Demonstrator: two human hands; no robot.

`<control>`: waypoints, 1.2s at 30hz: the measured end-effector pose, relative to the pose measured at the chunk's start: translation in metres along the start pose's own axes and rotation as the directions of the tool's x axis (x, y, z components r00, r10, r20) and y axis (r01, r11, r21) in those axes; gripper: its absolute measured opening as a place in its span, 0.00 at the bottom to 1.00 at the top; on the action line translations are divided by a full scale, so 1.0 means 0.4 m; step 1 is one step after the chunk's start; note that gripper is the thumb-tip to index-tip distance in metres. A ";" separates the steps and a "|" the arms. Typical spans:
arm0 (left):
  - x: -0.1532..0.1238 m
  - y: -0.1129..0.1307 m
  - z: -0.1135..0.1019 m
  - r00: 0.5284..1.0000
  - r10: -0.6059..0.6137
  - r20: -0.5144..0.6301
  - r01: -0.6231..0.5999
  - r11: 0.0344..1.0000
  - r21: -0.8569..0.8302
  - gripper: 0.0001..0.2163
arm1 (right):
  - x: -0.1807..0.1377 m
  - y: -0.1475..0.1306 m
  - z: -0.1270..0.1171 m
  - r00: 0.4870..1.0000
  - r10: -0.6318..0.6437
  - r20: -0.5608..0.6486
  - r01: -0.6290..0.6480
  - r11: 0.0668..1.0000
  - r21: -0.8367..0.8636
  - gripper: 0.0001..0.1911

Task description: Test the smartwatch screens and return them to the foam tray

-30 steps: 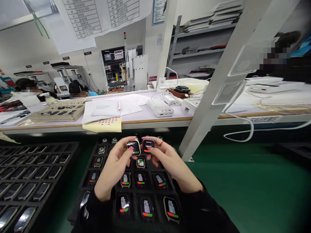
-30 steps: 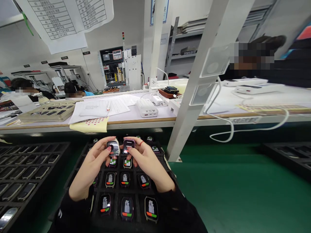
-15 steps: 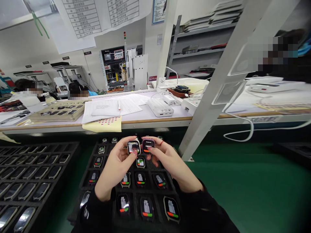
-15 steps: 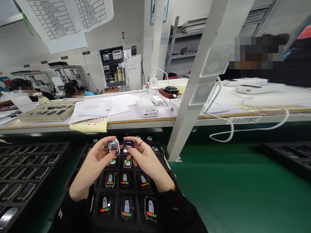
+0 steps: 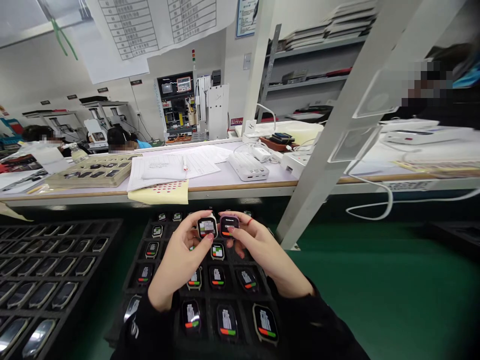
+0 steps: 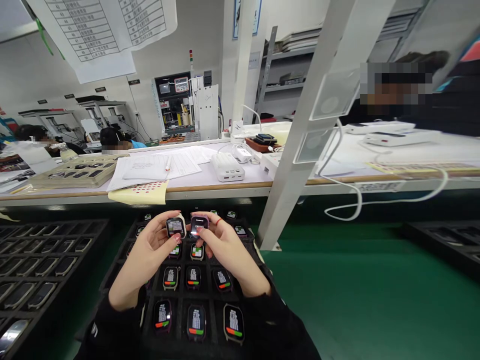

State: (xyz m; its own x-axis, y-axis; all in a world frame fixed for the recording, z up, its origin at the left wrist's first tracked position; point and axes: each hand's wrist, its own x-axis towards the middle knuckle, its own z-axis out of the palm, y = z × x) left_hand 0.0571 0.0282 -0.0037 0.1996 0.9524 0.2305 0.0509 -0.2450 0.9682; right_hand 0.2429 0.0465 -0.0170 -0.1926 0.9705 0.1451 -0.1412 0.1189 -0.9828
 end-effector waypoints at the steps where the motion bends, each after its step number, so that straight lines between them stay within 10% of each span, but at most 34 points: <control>1: -0.001 0.002 0.001 1.000 -0.002 -0.002 0.002 1.000 -0.004 0.18 | -0.001 -0.002 0.001 1.000 0.001 -0.002 -0.001 1.000 -0.005 0.27; 36: -0.001 -0.010 -0.002 1.000 -0.005 -0.002 0.005 1.000 0.006 0.18 | -0.001 0.002 0.003 1.000 0.000 0.004 0.000 1.000 -0.023 0.29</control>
State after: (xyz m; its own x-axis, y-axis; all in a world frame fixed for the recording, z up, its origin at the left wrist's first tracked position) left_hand 0.0560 0.0290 -0.0074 0.1977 0.9539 0.2260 0.0577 -0.2414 0.9687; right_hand 0.2415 0.0460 -0.0178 -0.1961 0.9698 0.1450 -0.1190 0.1233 -0.9852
